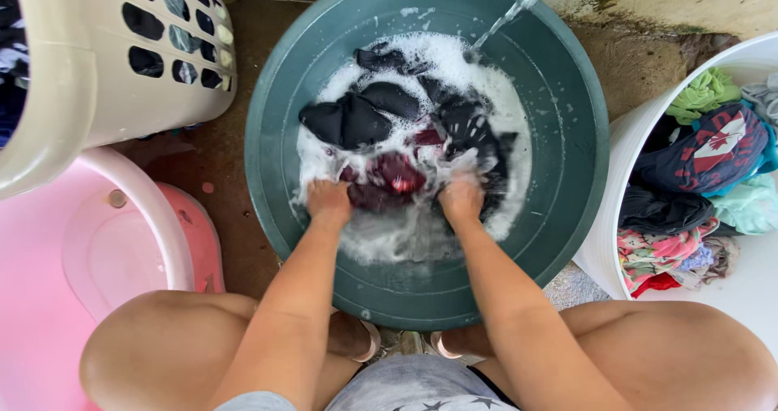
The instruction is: The person washes clothes by hand in a large basin of soapy water, scrubbing, squeezing, and wringing each item before placing it in a laundry basket.
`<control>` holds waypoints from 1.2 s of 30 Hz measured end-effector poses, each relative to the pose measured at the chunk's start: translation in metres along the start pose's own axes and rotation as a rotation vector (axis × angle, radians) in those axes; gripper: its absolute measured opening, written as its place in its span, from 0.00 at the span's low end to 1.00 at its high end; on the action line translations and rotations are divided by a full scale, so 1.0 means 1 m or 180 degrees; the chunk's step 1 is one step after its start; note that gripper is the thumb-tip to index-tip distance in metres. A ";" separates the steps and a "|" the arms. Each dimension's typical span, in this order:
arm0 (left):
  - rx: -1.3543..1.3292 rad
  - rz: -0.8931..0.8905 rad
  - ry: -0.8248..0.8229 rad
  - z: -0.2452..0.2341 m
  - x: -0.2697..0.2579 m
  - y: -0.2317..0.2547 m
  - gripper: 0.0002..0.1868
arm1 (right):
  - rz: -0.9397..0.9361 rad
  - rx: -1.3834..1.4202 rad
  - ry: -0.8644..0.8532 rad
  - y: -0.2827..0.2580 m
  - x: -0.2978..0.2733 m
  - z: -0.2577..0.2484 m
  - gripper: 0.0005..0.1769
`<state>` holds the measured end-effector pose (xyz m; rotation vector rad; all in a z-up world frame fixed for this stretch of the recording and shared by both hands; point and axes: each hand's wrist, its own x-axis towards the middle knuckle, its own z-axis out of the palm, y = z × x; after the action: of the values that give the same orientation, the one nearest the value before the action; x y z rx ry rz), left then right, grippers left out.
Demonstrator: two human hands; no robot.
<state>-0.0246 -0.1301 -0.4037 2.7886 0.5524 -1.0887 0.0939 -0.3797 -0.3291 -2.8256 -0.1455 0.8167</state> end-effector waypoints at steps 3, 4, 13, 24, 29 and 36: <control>0.0390 0.0196 0.0134 0.016 0.003 0.043 0.24 | -0.0179 -0.1074 -0.0237 -0.033 0.005 0.004 0.30; 0.0669 0.0428 0.0279 0.023 -0.002 0.054 0.27 | -0.0582 -0.1855 -0.0536 -0.036 0.007 0.012 0.30; 0.0840 0.0584 -0.1429 0.049 -0.056 0.073 0.29 | -0.0609 -0.1802 -0.0199 0.030 -0.052 0.078 0.44; -0.1749 0.2620 0.2319 -0.226 -0.287 0.056 0.10 | -0.2676 0.2395 -0.0095 -0.004 -0.068 0.060 0.50; -0.2652 0.2211 0.3684 -0.291 -0.347 -0.011 0.17 | -0.1992 0.2838 -0.0656 -0.050 -0.069 -0.008 0.22; -0.6097 0.1652 0.2239 -0.219 -0.251 -0.015 0.16 | -0.2827 0.3002 0.0042 -0.108 -0.213 -0.192 0.30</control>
<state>-0.0612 -0.1423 -0.0727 1.2077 0.4125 0.5254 0.0136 -0.3368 -0.0368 -1.6139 -0.7204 0.4502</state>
